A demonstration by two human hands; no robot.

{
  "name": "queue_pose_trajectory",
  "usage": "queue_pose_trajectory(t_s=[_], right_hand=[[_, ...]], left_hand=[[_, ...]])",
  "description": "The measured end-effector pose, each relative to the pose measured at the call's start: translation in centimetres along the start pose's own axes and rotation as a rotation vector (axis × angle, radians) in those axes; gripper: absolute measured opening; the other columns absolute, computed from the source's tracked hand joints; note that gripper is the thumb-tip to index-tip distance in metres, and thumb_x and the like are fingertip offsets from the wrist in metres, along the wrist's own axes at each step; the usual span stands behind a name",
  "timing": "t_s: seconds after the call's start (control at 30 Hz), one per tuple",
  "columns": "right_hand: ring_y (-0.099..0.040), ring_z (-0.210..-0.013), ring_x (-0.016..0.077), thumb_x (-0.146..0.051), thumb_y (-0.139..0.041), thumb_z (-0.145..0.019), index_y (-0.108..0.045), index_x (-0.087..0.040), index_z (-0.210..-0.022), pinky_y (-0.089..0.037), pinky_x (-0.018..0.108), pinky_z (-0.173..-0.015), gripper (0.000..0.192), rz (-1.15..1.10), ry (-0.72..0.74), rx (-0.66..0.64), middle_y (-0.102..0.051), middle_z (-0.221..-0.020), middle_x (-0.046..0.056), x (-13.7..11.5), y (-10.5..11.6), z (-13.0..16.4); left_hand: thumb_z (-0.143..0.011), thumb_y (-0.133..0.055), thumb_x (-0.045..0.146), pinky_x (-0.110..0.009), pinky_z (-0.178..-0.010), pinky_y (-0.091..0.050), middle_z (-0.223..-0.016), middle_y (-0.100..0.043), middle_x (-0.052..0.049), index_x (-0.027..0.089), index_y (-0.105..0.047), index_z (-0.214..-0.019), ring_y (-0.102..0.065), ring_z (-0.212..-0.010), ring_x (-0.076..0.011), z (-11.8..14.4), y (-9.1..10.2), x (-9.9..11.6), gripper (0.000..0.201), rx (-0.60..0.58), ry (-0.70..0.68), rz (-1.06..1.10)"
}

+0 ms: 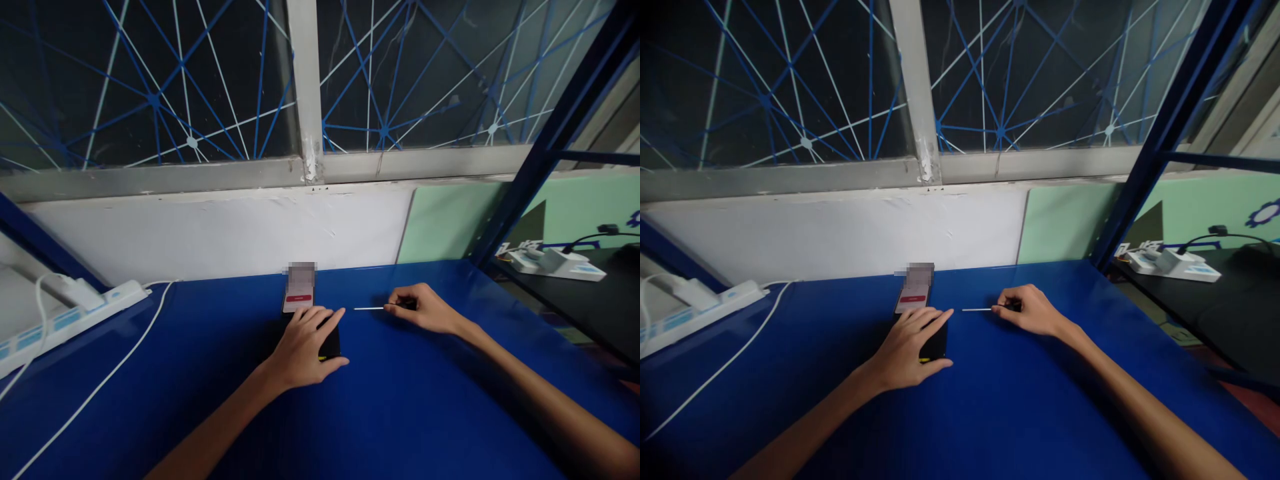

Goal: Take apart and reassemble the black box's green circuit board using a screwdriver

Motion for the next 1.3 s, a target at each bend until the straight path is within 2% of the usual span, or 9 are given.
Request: queue_pose_trajectory(t_s=[0.07,0.17,0.37,0.53,0.83,1.0,1.1,1.2,1.3], right_hand=[[-0.039,-0.050,0.0097,-0.047,-0.051,-0.089,-0.067,-0.015,-0.072,-0.028,0.024,-0.049,0.039,-0.013,0.019,-0.081,-0.055,-0.058,-0.001,-0.4,-0.8,0.1],[-0.037,-0.049,0.0090,-0.049,-0.050,-0.090,-0.068,-0.015,-0.071,-0.026,0.023,-0.047,0.044,-0.058,0.054,-0.151,-0.055,-0.057,-0.001,-1.6,-1.7,0.4],[-0.041,-0.051,0.0096,-0.051,-0.053,-0.090,-0.071,-0.016,-0.078,-0.030,0.024,-0.048,0.042,-0.097,0.116,-0.120,-0.062,-0.063,0.001,-3.9,-1.5,0.8],[-0.044,-0.051,0.0096,-0.050,-0.054,-0.090,-0.072,-0.016,-0.077,-0.031,0.024,-0.048,0.041,-0.101,0.133,-0.111,-0.064,-0.064,0.002,-4.4,-1.2,0.9],[-0.047,-0.051,0.0100,-0.049,-0.055,-0.090,-0.072,-0.016,-0.075,-0.032,0.024,-0.049,0.040,-0.072,0.153,-0.113,-0.064,-0.063,0.002,-4.6,-1.2,1.1],[-0.051,-0.054,0.0105,-0.050,-0.066,-0.081,-0.073,-0.017,-0.077,-0.034,0.024,-0.051,0.034,-0.088,0.168,-0.132,-0.066,-0.066,0.002,-5.0,-0.8,1.3],[-0.047,-0.052,0.0099,-0.051,-0.070,-0.077,-0.071,-0.016,-0.073,-0.032,0.024,-0.049,0.035,-0.139,0.146,-0.160,-0.062,-0.063,0.001,-4.7,-1.2,1.3],[-0.040,-0.048,0.0087,-0.051,-0.056,-0.088,-0.067,-0.015,-0.068,-0.029,0.024,-0.047,0.043,-0.181,0.094,-0.226,-0.057,-0.057,0.000,-4.0,-2.3,1.3],[-0.042,-0.049,0.0087,-0.047,-0.044,-0.096,-0.064,-0.015,-0.065,-0.031,0.024,-0.050,0.049,-0.144,0.088,-0.302,-0.059,-0.059,0.001,-3.6,-3.5,1.3]], left_hand=[[-0.078,-0.070,0.051,-0.051,-0.094,-0.043,-0.123,-0.061,-0.012,0.022,-0.035,-0.144,-0.057,-0.111,-0.0312,0.0,0.1,-0.1,0.080,0.031,-0.002,0.011],[-0.080,-0.068,0.054,-0.050,-0.092,-0.044,-0.121,-0.062,-0.012,0.024,-0.032,-0.146,-0.058,-0.109,-0.0303,-0.2,0.8,-0.3,0.081,0.086,0.004,0.027],[-0.083,-0.065,0.054,-0.051,-0.094,-0.043,-0.126,-0.060,-0.013,0.023,-0.032,-0.146,-0.057,-0.112,-0.0305,-0.4,2.3,-0.4,0.078,0.181,0.035,0.040],[-0.084,-0.064,0.053,-0.052,-0.094,-0.043,-0.125,-0.061,-0.013,0.024,-0.032,-0.146,-0.057,-0.112,-0.0313,-0.4,2.6,-0.3,0.076,0.212,0.020,0.050],[-0.085,-0.063,0.053,-0.051,-0.093,-0.043,-0.123,-0.061,-0.013,0.024,-0.032,-0.146,-0.058,-0.111,-0.0309,-0.5,3.0,-0.2,0.074,0.225,0.013,0.037],[-0.083,-0.065,0.054,-0.051,-0.093,-0.044,-0.123,-0.061,-0.014,0.022,-0.034,-0.145,-0.058,-0.111,-0.0312,-0.4,2.3,-0.3,0.076,0.186,0.005,0.024],[-0.081,-0.065,0.056,-0.050,-0.093,-0.044,-0.121,-0.062,-0.013,0.022,-0.035,-0.144,-0.059,-0.109,-0.0302,-0.3,1.7,-0.3,0.078,0.172,-0.023,0.015],[-0.082,-0.064,0.056,-0.049,-0.092,-0.044,-0.122,-0.062,-0.012,0.023,-0.035,-0.144,-0.058,-0.110,-0.0298,-0.1,1.1,-0.4,0.076,0.142,-0.033,0.003],[-0.084,-0.062,0.056,-0.049,-0.092,-0.044,-0.122,-0.062,-0.012,0.022,-0.036,-0.143,-0.058,-0.110,-0.0300,0.0,0.7,-0.4,0.073,0.111,-0.045,-0.015]])
Point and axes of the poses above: each hand's wrist, its own z-axis away from the middle knuckle, its own y-axis out of the back of the hand, x = y × z, the point moved 7 cm from there along -z, towards the middle knuckle
